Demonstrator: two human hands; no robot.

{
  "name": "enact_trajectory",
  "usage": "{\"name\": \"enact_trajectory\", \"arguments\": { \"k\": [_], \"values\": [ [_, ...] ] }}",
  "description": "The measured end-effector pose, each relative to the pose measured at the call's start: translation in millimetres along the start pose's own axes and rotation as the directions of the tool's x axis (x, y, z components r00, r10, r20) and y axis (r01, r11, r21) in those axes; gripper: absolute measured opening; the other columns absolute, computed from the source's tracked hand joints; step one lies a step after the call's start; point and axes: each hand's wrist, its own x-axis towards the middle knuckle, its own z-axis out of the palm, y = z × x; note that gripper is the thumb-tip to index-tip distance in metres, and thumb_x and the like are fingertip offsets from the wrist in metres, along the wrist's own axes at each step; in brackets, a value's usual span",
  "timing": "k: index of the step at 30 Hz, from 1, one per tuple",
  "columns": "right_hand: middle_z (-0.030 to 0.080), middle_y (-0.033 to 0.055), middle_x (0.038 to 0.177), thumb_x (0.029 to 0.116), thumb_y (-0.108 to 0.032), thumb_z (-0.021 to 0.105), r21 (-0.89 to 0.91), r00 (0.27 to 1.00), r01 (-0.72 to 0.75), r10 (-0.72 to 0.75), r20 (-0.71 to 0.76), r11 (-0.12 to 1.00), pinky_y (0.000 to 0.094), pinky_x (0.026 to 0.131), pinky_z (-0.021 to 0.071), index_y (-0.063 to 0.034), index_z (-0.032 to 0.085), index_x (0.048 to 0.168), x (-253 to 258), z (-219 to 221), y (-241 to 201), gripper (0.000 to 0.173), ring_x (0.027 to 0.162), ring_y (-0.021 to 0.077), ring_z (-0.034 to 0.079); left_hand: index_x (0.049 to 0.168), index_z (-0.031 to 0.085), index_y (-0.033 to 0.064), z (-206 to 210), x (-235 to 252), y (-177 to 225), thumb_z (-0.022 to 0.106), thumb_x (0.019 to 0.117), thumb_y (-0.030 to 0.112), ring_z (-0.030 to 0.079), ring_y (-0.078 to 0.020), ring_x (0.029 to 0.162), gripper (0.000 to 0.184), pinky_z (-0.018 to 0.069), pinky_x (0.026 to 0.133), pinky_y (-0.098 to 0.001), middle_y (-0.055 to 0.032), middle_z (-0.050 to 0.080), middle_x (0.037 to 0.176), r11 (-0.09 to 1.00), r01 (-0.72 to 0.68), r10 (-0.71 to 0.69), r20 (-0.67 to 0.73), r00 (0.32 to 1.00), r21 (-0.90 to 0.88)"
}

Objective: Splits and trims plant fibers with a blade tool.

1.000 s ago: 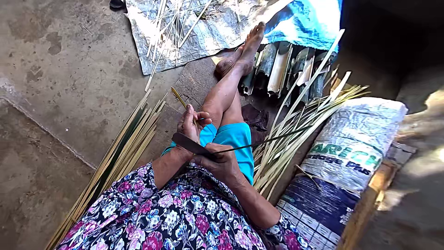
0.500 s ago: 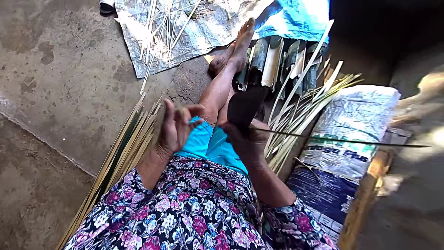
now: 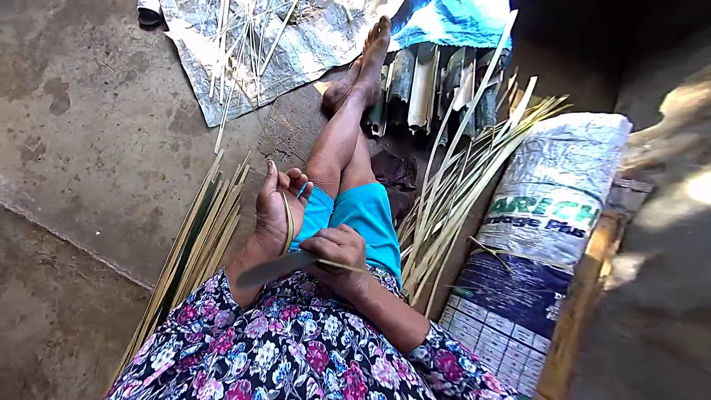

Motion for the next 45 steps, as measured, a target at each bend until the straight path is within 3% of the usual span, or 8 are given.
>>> {"name": "enact_trajectory", "arguments": {
  "k": [5,12,16,19,28,35,41,45],
  "values": [
    [0.070,0.0073,0.072,0.0945,-0.038,0.071,0.197,0.995,-0.074,0.085,-0.045,0.978,0.0292,0.064,0.0476,-0.0058,0.074,0.081,4.8,-3.4,10.1,0.036,0.066,0.0128,0.064,0.069,0.056,0.0239,-2.2,3.9,2.6,0.015,0.1100,0.051,0.069,-0.0099,0.077,0.064,0.0579,0.082,-0.0320,0.0058,0.067,0.073,0.990,-0.062,0.028,0.254,0.967,0.127],
    [0.071,-0.0069,0.083,0.0956,-0.025,0.074,0.192,0.920,-0.172,0.227,-0.320,0.966,0.0226,0.066,0.0582,-0.0111,0.070,0.090,28.0,-71.3,36.7,0.015,0.073,0.0000,0.066,0.070,0.051,0.0217,-52.8,42.6,68.9,0.006,0.1075,0.056,0.067,-0.0146,0.066,0.068,0.0590,0.077,-0.0411,0.0041,0.060,0.059,0.934,-0.356,0.352,-0.113,0.929,-0.025],
    [0.070,-0.0064,0.081,0.0942,-0.023,0.076,0.282,0.943,-0.099,0.180,-0.280,0.954,0.0215,0.068,0.0584,-0.0111,0.068,0.088,42.7,-48.6,34.9,0.015,0.074,-0.0003,0.066,0.076,0.066,0.0338,-40.1,23.4,32.4,0.000,0.0887,0.085,0.067,-0.0103,0.108,0.084,0.0564,0.092,-0.0355,0.0104,0.073,0.109,0.929,-0.298,0.160,0.484,0.860,0.221],
    [0.072,-0.0047,0.085,0.0944,-0.016,0.074,0.278,0.941,-0.104,0.185,-0.283,0.955,0.0214,0.069,0.0586,-0.0067,0.069,0.094,60.4,-57.6,42.3,0.011,0.075,-0.0002,0.066,0.073,0.069,0.0240,-25.7,6.3,4.8,0.018,0.0949,0.080,0.069,-0.0153,0.104,0.080,0.0571,0.089,-0.0365,0.0013,0.075,0.105,0.975,-0.070,-0.080,0.622,0.779,0.213],
    [0.062,0.0013,0.063,0.0891,-0.070,0.060,0.194,0.945,-0.323,0.304,0.120,0.926,0.0297,0.054,0.0495,-0.0062,0.068,0.071,28.3,-28.6,18.9,0.067,0.058,0.0066,0.058,0.066,0.052,0.0198,-14.1,-11.2,-8.0,0.011,0.1031,0.067,0.068,-0.0130,0.074,0.073,0.0589,0.079,-0.0334,0.0013,0.064,0.069,0.998,0.052,-0.058,0.153,0.987,0.041],
    [0.068,0.0067,0.070,0.0967,-0.025,0.062,-0.086,0.980,0.197,-0.197,0.009,0.977,0.0341,0.061,0.0433,-0.0093,0.072,0.082,1.1,-2.9,1.9,0.023,0.061,0.0189,0.061,0.064,0.045,0.0247,0.6,-10.4,2.4,0.018,0.1012,0.071,0.063,-0.0094,0.066,0.066,0.0574,0.075,-0.0304,0.0059,0.055,0.062,1.000,0.000,0.000,0.015,1.000,-0.027],
    [0.072,0.0076,0.075,0.0960,-0.026,0.067,0.115,0.998,0.012,-0.005,-0.064,0.993,0.0294,0.068,0.0482,-0.0073,0.074,0.083,7.1,-21.4,4.2,0.024,0.071,0.0148,0.065,0.062,0.046,0.0244,-10.4,-4.6,20.4,0.008,0.0995,0.072,0.049,-0.0055,0.045,0.071,0.0534,0.058,-0.0256,0.0096,0.043,0.047,0.975,-0.197,0.153,0.324,0.934,0.107],
    [0.072,-0.0035,0.080,0.0968,-0.030,0.072,0.174,0.969,-0.114,0.148,-0.196,0.978,0.0235,0.071,0.0580,-0.0129,0.073,0.088,19.6,-62.5,21.9,0.019,0.077,0.0033,0.069,0.057,0.039,0.0245,-27.6,26.0,59.4,0.007,0.1016,0.070,0.041,-0.0043,0.037,0.072,0.0489,0.047,-0.0229,0.0098,0.035,0.042,0.955,-0.290,0.289,-0.028,0.957,-0.057]
  ]
}}
